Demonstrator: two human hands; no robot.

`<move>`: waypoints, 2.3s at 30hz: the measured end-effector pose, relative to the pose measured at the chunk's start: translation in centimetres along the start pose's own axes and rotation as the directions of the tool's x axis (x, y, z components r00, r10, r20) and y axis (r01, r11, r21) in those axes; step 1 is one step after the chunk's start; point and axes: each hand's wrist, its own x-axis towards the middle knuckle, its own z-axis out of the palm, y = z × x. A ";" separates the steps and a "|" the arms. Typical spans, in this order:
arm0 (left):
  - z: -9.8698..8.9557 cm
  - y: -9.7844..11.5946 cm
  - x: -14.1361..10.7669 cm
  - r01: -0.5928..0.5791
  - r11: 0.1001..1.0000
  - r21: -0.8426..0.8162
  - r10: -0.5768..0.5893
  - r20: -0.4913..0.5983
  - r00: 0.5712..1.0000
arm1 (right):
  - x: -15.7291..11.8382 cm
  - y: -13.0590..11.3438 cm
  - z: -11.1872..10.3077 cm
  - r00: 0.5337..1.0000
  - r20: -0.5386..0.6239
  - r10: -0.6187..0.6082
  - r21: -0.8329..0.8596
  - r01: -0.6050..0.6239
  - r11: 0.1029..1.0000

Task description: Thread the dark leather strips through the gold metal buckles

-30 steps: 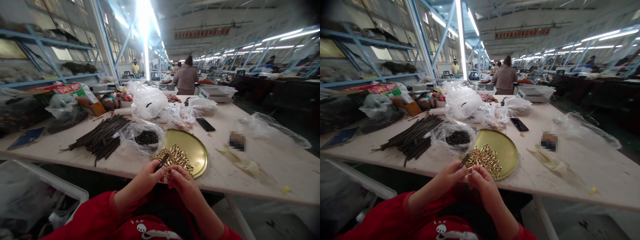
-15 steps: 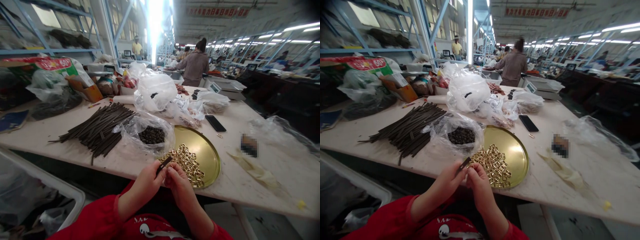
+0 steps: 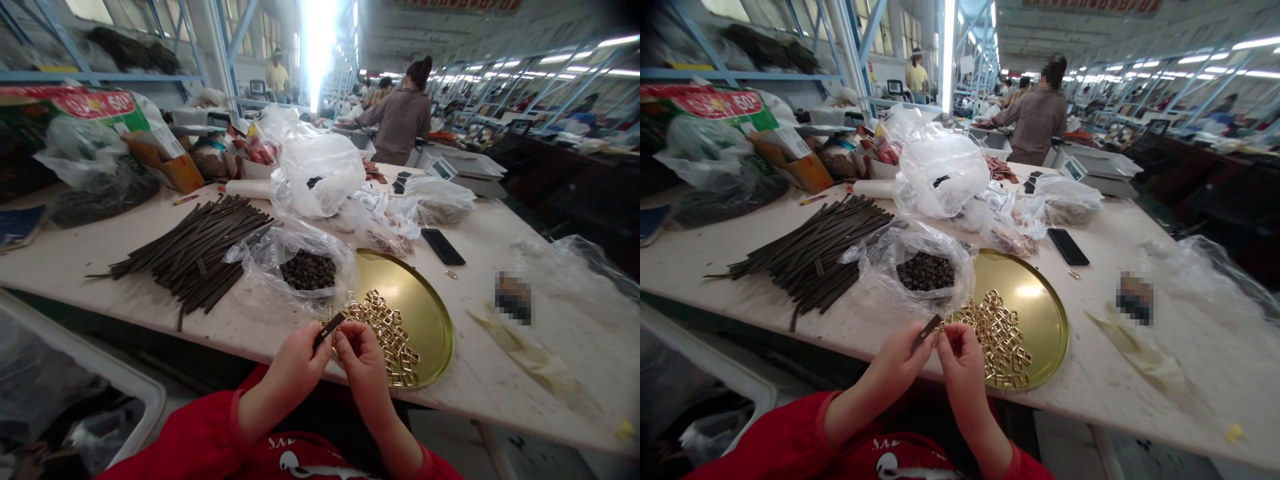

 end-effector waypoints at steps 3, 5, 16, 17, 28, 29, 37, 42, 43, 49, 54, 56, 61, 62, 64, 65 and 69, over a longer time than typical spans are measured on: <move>-0.1 -0.2 0.2 0.005 1.000 -0.010 -0.005 -0.012 1.000 | 0.2 0.2 -0.2 0.976 -0.011 -0.215 -0.201 0.209 0.957; -0.1 -0.4 0.2 0.002 1.000 -0.004 -0.002 -0.021 1.000 | 0.3 0.3 -0.3 0.955 0.013 -0.295 -0.273 0.287 0.918; -0.6 -0.9 -0.4 0.035 0.999 -0.033 -0.036 -0.041 0.999 | 0.3 -0.1 0.3 0.953 0.114 -0.281 -0.302 0.303 0.904; -0.6 -1.0 -0.5 0.036 0.999 -0.035 -0.037 -0.042 0.998 | 0.2 -0.2 0.4 0.937 0.121 -0.328 -0.327 0.350 0.878; -0.5 -1.8 -1.0 0.025 1.000 -0.001 -0.025 -0.089 0.996 | 0.0 0.9 0.2 0.685 0.294 -0.667 -0.563 0.688 0.458; -0.5 -1.8 -1.0 0.026 1.000 0.008 -0.025 -0.090 0.996 | 0.0 1.0 0.2 0.689 0.294 -0.662 -0.550 0.689 0.472; -0.7 -1.6 -1.1 0.024 0.999 0.034 -0.022 -0.082 0.996 | 0.2 0.5 0.7 0.969 0.144 -0.201 -0.344 0.239 0.908; -0.6 -2.0 -1.0 0.056 0.998 0.025 -0.053 -0.111 0.992 | -0.1 0.5 0.7 0.874 0.206 -0.440 -0.453 0.484 0.749; -0.6 -2.0 -1.0 0.056 0.998 0.021 -0.053 -0.110 0.992 | -0.1 0.5 0.7 0.869 0.209 -0.448 -0.453 0.492 0.743; -0.8 -1.9 -1.1 0.041 0.999 -0.013 -0.041 -0.078 0.996 | 0.4 0.6 0.7 0.981 0.134 -0.140 -0.247 0.170 0.954; -0.9 -1.9 -1.1 0.045 0.998 -0.036 -0.048 -0.089 0.995 | 0.2 0.5 1.2 0.972 0.123 -0.199 -0.150 0.216 0.965; -0.9 -1.8 -1.2 0.046 0.998 -0.037 -0.049 -0.086 0.995 | 0.1 0.6 1.6 0.991 0.093 -0.098 -0.038 0.102 0.994; -0.8 -1.9 -1.1 0.047 0.998 -0.039 -0.050 -0.070 0.996 | 0.3 0.9 2.1 0.987 0.124 0.103 0.174 -0.124 0.977; -0.8 -1.9 -1.1 0.046 0.998 -0.038 -0.049 -0.067 0.997 | 0.3 1.0 2.1 0.984 0.135 0.116 0.185 -0.140 0.973; -0.7 -2.1 -1.1 0.045 0.998 -0.037 -0.047 -0.060 0.997 | 0.2 1.1 2.2 0.979 0.149 0.137 0.198 -0.166 0.966; -0.6 -2.2 -1.1 0.045 0.998 -0.035 -0.047 -0.059 0.997 | 0.1 1.1 2.2 0.978 0.154 0.144 0.200 -0.174 0.964; -0.5 -2.2 -1.2 0.052 0.998 -0.025 -0.054 -0.069 0.996 | -0.4 1.4 2.4 0.994 0.081 0.075 0.111 -0.083 0.990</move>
